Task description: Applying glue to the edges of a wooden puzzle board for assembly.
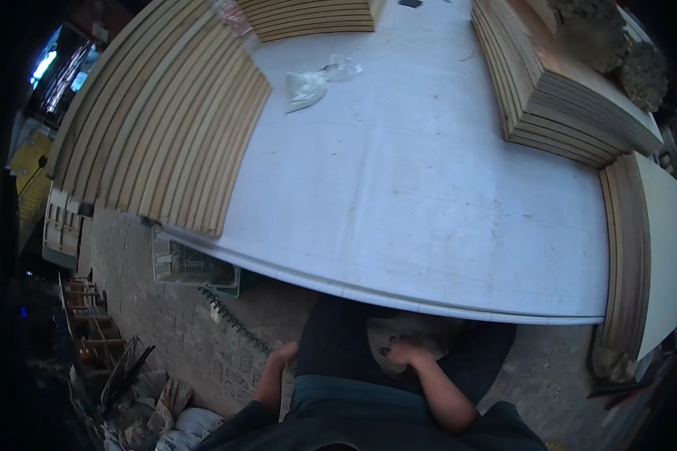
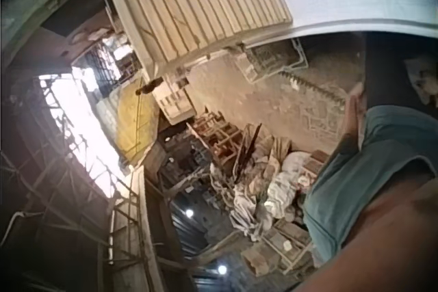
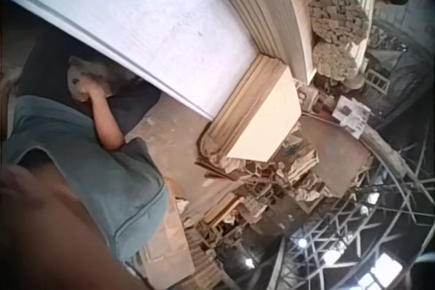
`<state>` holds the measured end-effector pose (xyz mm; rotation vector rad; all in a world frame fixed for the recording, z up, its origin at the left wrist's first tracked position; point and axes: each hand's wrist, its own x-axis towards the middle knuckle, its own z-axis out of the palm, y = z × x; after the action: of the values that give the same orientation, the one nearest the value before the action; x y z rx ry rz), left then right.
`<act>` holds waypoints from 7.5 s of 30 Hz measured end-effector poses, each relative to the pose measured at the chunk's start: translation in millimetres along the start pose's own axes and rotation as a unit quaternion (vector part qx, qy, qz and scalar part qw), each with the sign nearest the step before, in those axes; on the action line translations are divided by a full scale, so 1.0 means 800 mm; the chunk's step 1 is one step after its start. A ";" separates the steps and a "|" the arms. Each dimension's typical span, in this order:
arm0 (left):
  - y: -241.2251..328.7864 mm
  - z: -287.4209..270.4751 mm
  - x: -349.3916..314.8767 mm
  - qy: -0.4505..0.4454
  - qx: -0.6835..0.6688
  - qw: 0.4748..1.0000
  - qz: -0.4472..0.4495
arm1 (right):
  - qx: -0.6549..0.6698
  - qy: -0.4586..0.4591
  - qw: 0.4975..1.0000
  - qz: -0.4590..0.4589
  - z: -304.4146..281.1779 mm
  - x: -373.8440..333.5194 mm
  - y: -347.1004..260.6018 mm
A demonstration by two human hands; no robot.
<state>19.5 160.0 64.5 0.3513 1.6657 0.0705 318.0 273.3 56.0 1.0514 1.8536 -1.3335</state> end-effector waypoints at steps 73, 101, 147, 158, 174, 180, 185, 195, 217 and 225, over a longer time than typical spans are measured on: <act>0.221 0.141 -0.306 -0.256 -0.385 0.671 0.580 | 0.059 0.766 0.560 -0.311 -0.007 -0.367 -0.008; 0.194 0.136 -0.157 -0.007 -0.360 0.717 0.597 | 0.225 0.665 0.639 -0.316 -0.087 -0.277 0.021; 0.145 0.236 0.171 0.132 -0.039 0.891 0.432 | -0.094 0.717 0.686 -0.074 -0.325 -0.224 -0.019; 0.150 0.257 0.179 0.235 0.018 0.862 0.449 | -0.262 0.553 0.786 -0.089 -0.413 -0.130 -0.111; 0.112 0.256 0.216 0.183 0.105 0.819 0.534 | -0.332 0.832 0.415 -0.161 -0.414 -0.276 -0.026; 0.151 0.243 0.106 0.125 0.047 0.858 0.496 | -0.321 0.830 0.430 -0.149 -0.433 -0.265 0.018; 0.186 0.214 0.029 0.044 -0.037 0.932 0.358 | -0.337 0.842 0.395 -0.145 -0.440 -0.258 0.023; 0.167 0.240 0.081 0.003 0.019 0.883 0.469 | -0.336 0.851 0.370 -0.160 -0.449 -0.253 0.024; 0.159 0.268 0.133 -0.018 -0.054 0.900 0.433 | -0.192 0.514 0.789 -0.278 -0.555 -0.009 -0.267; 0.171 0.248 0.109 -0.077 -0.170 0.909 0.372 | -0.070 0.508 0.808 -0.291 -0.555 -0.019 -0.262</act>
<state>232.1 282.2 -10.9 0.6878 1.2526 0.8705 129.0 656.6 298.8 1.2992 3.2279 -0.9080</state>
